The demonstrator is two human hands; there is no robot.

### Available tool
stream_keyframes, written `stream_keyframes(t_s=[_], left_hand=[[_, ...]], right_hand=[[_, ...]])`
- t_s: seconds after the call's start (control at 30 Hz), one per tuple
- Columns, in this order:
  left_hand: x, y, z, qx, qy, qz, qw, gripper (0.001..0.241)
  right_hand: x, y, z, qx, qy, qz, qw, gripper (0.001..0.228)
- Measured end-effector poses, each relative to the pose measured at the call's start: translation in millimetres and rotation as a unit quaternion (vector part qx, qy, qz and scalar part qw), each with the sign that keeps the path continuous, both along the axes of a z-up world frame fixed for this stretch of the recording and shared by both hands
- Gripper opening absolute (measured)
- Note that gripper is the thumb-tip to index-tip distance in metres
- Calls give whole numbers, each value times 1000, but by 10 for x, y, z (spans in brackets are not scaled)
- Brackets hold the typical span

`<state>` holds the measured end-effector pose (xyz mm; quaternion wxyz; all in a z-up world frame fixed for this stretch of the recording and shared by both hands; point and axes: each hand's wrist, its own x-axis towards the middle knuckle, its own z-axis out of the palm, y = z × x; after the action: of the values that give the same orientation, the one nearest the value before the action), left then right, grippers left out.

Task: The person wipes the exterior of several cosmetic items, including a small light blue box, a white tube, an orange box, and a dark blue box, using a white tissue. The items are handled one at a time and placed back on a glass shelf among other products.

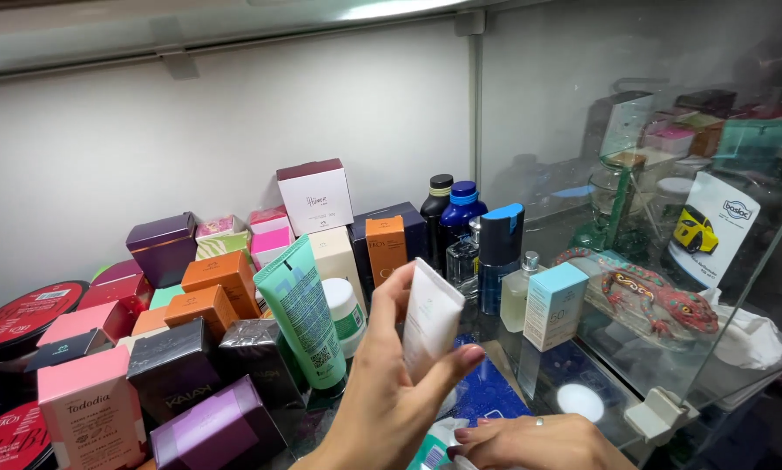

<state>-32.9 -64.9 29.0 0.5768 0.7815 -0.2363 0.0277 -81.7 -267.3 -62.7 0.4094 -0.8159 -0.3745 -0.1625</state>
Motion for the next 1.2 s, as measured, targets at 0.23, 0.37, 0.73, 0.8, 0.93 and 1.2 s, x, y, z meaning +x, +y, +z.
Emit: stream_keyframes(t_s=[0.23,0.37,0.73,0.8,0.93,1.2], left_hand=[[138,-815,-3,-40,-100,-65,992,66],[145,-965,50,79,-63,-9,995,68],[233,-815,5,155,-31,-69,985,74],[257,-782,-81,157,-24,-76,984,64],[287,-792,-155,275,-85,-66,955,54],[346,-1182,-93,445,-163,-17,881,75]], right_hand=[[-28,-171,162,26,249,-80,965,21],[16,-228,169,14,238,-68,969,15],[47,-294,220,-20,175,-36,984,17],[23,-265,233,-6,177,-44,983,15],[49,-296,208,-12,115,-18,993,14],[54,-331,252,-6,125,4,992,10]])
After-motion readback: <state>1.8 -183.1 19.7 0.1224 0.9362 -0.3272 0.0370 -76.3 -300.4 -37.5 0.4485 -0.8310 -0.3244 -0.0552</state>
